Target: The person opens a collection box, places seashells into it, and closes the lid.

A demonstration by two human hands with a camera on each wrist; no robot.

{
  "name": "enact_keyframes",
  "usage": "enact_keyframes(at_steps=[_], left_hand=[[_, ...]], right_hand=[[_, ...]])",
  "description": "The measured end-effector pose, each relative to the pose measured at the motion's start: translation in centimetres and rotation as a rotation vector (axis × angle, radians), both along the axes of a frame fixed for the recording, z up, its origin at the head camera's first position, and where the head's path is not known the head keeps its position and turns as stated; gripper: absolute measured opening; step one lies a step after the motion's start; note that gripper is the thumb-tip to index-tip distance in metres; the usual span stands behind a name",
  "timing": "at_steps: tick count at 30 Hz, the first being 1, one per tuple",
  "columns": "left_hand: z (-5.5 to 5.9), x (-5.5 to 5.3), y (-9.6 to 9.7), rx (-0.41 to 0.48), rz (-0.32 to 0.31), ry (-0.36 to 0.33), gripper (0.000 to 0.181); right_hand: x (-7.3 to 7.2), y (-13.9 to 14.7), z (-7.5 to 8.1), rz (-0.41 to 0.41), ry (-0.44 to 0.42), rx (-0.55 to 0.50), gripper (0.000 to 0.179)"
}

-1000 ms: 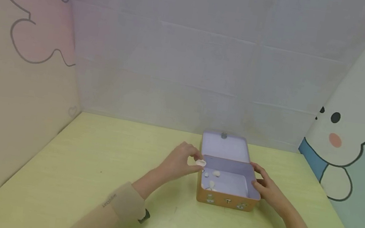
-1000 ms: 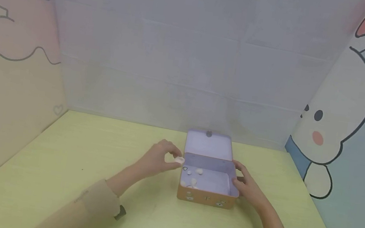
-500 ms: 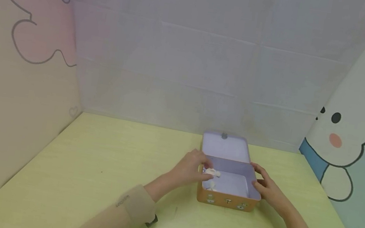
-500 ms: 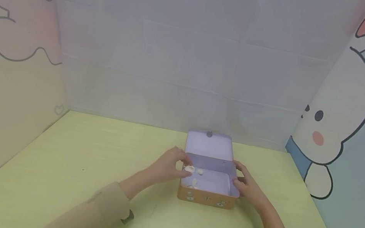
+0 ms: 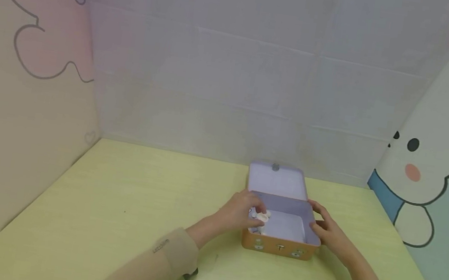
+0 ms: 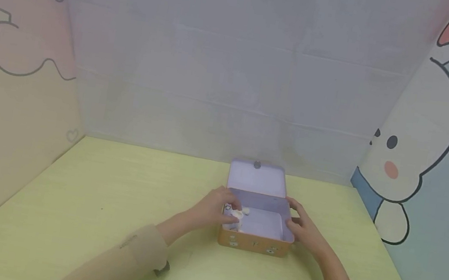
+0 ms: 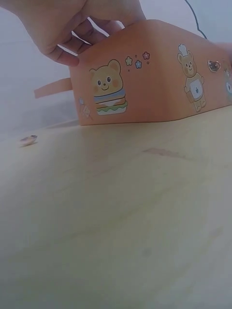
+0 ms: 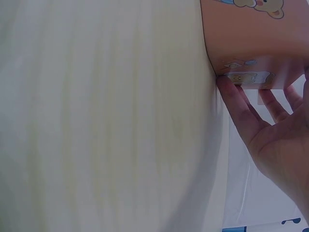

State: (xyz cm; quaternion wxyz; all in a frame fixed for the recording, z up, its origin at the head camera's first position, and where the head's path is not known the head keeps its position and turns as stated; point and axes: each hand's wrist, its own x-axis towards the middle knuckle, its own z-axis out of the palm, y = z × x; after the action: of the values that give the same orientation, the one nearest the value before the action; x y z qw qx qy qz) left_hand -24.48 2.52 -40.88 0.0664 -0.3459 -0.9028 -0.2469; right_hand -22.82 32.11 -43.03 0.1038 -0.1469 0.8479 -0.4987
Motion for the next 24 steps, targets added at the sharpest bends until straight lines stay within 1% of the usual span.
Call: enact_keyframes(at_steps=[5, 11, 16, 20, 24], left_hand=[[0.6, 0.2, -0.2, -0.012, 0.007, -0.026, 0.027], [1.3, 0.0, -1.0, 0.027, -0.008, -0.036, 0.028], [1.7, -0.2, -2.1, 0.060, -0.028, -0.057, 0.030], [2.3, -0.2, -3.1, 0.100, -0.051, -0.097, 0.033], [2.5, -0.6, -4.3, 0.116, -0.073, -0.115, 0.035]], right_hand=[[0.1, -0.1, 0.1, 0.006, 0.005, -0.014, 0.060], [0.1, -0.2, 0.1, 0.006, 0.005, -0.015, 0.060], [0.1, -0.2, 0.2, 0.006, 0.002, -0.009, 0.060], [0.1, -0.2, 0.2, 0.005, 0.005, -0.001, 0.060], [0.1, -0.1, 0.1, 0.007, 0.015, 0.009, 0.060]])
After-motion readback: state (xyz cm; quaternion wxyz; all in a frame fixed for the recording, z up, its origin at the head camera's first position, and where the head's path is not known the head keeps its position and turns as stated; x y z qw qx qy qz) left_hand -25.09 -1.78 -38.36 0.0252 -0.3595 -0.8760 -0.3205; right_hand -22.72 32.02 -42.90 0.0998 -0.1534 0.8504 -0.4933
